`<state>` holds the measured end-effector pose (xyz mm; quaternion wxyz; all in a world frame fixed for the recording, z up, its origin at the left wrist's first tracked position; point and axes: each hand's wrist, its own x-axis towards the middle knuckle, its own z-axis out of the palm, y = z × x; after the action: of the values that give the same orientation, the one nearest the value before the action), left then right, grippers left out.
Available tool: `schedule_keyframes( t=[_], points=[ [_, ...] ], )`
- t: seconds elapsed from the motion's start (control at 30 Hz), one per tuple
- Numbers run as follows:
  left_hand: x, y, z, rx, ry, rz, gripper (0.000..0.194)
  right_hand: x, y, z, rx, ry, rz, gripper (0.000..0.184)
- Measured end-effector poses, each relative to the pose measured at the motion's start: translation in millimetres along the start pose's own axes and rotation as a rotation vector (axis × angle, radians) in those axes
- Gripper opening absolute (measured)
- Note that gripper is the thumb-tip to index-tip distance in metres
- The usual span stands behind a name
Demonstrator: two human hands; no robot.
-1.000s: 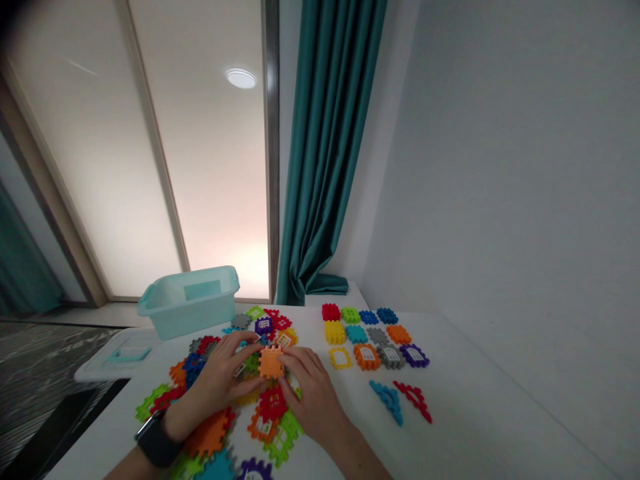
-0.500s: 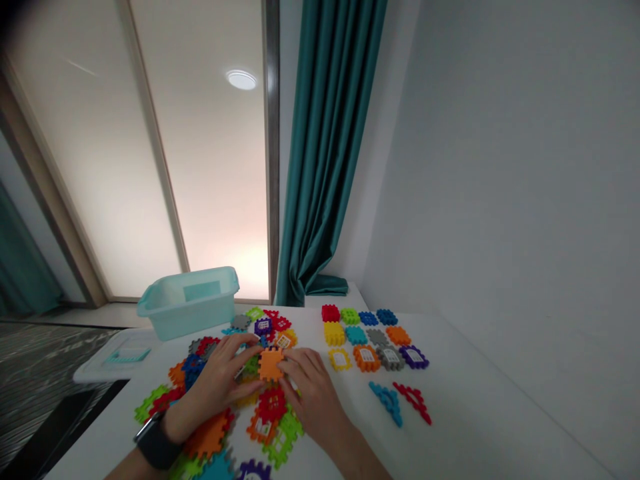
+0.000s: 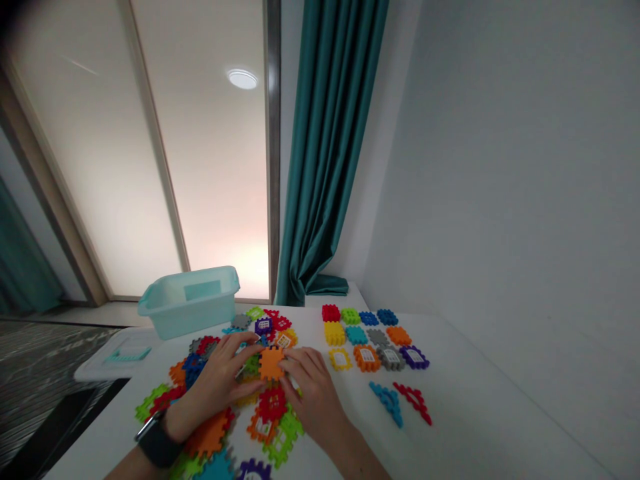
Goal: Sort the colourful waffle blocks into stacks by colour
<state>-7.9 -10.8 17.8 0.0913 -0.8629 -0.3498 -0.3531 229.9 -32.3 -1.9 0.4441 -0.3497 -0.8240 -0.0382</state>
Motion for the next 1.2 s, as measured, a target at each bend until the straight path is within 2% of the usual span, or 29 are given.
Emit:
schedule_keyframes(
  t=[0.2, 0.37, 0.57, 0.73, 0.87, 1.2],
  points=[
    [-0.4, 0.1, 0.3, -0.051, -0.024, -0.025, 0.047, 1.0, -0.2, -1.0, 0.009, -0.016, 0.01, 0.022],
    [-2.6, 1.4, 5.0, -0.169, -0.022, -0.101, 0.043, 1.8, -0.4, -3.9, 0.061, -0.04, 0.056, 0.021],
    [-3.3, -0.6, 11.5, -0.397, -0.103, -0.205, 0.036, 7.0, -2.6, -7.9, 0.301, -0.074, 0.252, 0.013],
    [-3.4, -4.6, 13.2, -0.461, -0.119, -0.211, 0.037, 11.4, -2.2, -9.4, 0.448, -0.097, 0.369, 0.008],
    [-4.7, -5.4, 10.9, -0.35, -0.131, -0.162, 0.038, 8.9, 0.8, -10.3, 0.401, -0.124, 0.337, 0.011],
    [-3.6, -8.2, 6.9, -0.107, -0.126, -0.032, 0.041, 3.9, 4.8, -12.2, 0.107, -0.225, 0.086, 0.027]
  ],
)
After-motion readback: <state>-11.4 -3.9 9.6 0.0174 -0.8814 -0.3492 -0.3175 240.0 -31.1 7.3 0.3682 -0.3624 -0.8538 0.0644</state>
